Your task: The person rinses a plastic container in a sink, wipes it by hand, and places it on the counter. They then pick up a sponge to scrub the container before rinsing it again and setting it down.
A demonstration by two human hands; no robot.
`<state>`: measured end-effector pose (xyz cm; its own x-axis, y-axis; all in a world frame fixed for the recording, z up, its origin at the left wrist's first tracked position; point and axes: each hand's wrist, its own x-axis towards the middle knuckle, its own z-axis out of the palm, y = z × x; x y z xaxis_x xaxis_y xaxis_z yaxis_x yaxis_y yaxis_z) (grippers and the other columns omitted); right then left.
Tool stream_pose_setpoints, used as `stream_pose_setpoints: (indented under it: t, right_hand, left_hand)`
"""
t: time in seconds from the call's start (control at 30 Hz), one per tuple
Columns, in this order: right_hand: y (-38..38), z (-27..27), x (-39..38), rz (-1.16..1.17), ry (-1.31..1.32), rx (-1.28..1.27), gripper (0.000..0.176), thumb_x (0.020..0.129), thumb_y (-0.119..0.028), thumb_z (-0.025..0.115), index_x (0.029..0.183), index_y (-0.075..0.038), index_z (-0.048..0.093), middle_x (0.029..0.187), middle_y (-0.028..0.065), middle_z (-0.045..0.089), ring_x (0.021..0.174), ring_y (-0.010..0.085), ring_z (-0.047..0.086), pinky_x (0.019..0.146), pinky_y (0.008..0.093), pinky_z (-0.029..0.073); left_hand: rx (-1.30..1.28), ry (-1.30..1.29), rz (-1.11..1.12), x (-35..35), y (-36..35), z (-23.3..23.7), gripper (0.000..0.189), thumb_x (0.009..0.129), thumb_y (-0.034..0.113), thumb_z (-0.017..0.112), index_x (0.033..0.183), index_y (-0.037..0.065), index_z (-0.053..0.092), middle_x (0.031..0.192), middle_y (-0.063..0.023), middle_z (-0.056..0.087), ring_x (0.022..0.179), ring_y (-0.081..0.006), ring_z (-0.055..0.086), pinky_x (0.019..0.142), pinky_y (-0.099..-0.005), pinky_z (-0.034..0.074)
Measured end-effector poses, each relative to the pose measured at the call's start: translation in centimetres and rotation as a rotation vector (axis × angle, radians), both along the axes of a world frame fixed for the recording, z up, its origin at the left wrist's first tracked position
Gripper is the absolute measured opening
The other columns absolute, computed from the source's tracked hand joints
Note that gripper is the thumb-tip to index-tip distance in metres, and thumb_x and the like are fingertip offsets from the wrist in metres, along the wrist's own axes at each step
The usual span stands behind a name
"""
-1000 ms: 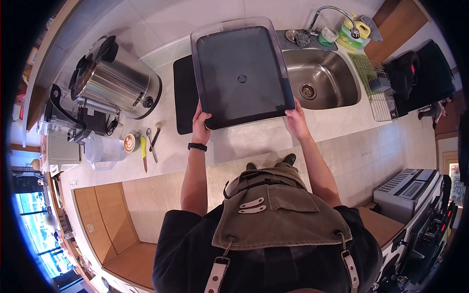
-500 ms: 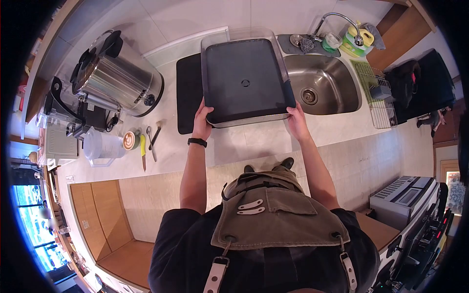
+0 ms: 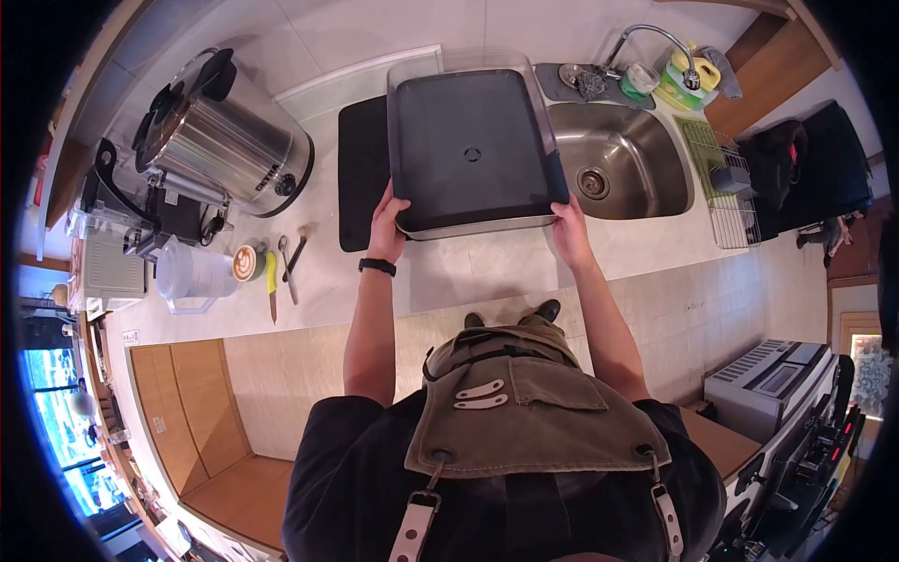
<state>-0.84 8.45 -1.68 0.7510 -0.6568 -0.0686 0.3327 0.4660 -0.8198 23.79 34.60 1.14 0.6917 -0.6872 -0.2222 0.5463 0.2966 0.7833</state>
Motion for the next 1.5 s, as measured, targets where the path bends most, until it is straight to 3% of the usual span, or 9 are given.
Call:
stream_pose_setpoints:
  t: [0.33,0.43,0.53,0.93,1.03,1.33,1.5]
  right_hand:
    - [0.6,0.1,-0.5,-0.007,-0.062,-0.043,0.058,0.09,-0.003,0.057,0.145,0.002,0.04,0.139,0.0088,0.055,0.129,0.017,0.05,0.115,0.0326,0.033]
    - [0.6,0.0,-0.4,-0.045,-0.029,-0.047,0.05,0.09,-0.008,0.058,0.138,-0.001,0.05,0.129,0.0067,0.063,0.124,0.0162,0.056,0.111,0.0324,0.039]
    - [-0.1,0.0,-0.1,0.024,-0.035,0.001,0.058,0.09,-0.003,0.057,0.146,0.002,0.04,0.138,0.0092,0.056,0.132,0.0177,0.049,0.116,0.033,0.033]
    - [0.4,0.1,-0.4,-0.003,-0.049,-0.031,0.05,0.095,-0.006,0.059,0.143,0.002,0.045,0.136,0.0087,0.059,0.13,0.0171,0.052,0.114,0.0319,0.035]
    - [0.4,0.6,-0.2,-0.028,0.0,-0.023,0.04,0.096,-0.012,0.06,0.134,-0.003,0.052,0.128,0.0041,0.063,0.121,0.0135,0.056,0.109,0.0303,0.04]
    - [0.5,1.1,-0.2,-0.008,-0.028,-0.018,0.046,0.098,-0.017,0.062,0.139,-0.001,0.048,0.134,0.0068,0.061,0.126,0.0152,0.054,0.112,0.0307,0.038]
    - [0.1,1.0,-0.5,0.053,-0.058,0.018,0.058,0.098,-0.01,0.061,0.149,0.004,0.038,0.144,0.0108,0.053,0.135,0.0185,0.048,0.117,0.0335,0.032]
  left_hand:
    - [-0.061,-0.101,0.024,-0.7,0.2,-0.1,0.069,0.088,0.003,0.052,0.156,0.004,0.039,0.144,-0.0048,0.056,0.127,-0.0172,0.055,0.11,-0.0321,0.043]
    - [-0.052,-0.077,0.03,-0.7,0.3,0.0,0.068,0.088,0.002,0.052,0.156,0.003,0.039,0.143,-0.0045,0.056,0.127,-0.0165,0.056,0.11,-0.0319,0.043]
    - [-0.042,-0.046,0.022,-0.6,0.2,0.2,0.067,0.089,0.002,0.052,0.155,0.003,0.04,0.142,-0.0043,0.057,0.126,-0.0161,0.056,0.109,-0.0315,0.043]
    - [-0.052,-0.092,0.024,-0.6,0.2,0.2,0.065,0.09,0.002,0.053,0.154,0.003,0.041,0.141,-0.0041,0.058,0.126,-0.0164,0.056,0.109,-0.032,0.043]
    - [-0.019,-0.046,0.028,-0.2,0.1,0.3,0.065,0.09,0.002,0.054,0.154,0.003,0.041,0.141,-0.0043,0.058,0.127,-0.0171,0.055,0.11,-0.0325,0.043]
    - [-0.036,-0.013,0.006,-0.2,-0.1,0.7,0.065,0.092,0.004,0.056,0.155,0.004,0.04,0.14,-0.0047,0.058,0.127,-0.0182,0.055,0.11,-0.0343,0.043]
    - [-0.041,-0.003,-0.002,-0.3,-0.1,1.0,0.065,0.093,0.005,0.058,0.156,0.005,0.039,0.141,-0.0052,0.058,0.127,-0.0189,0.056,0.11,-0.0349,0.044]
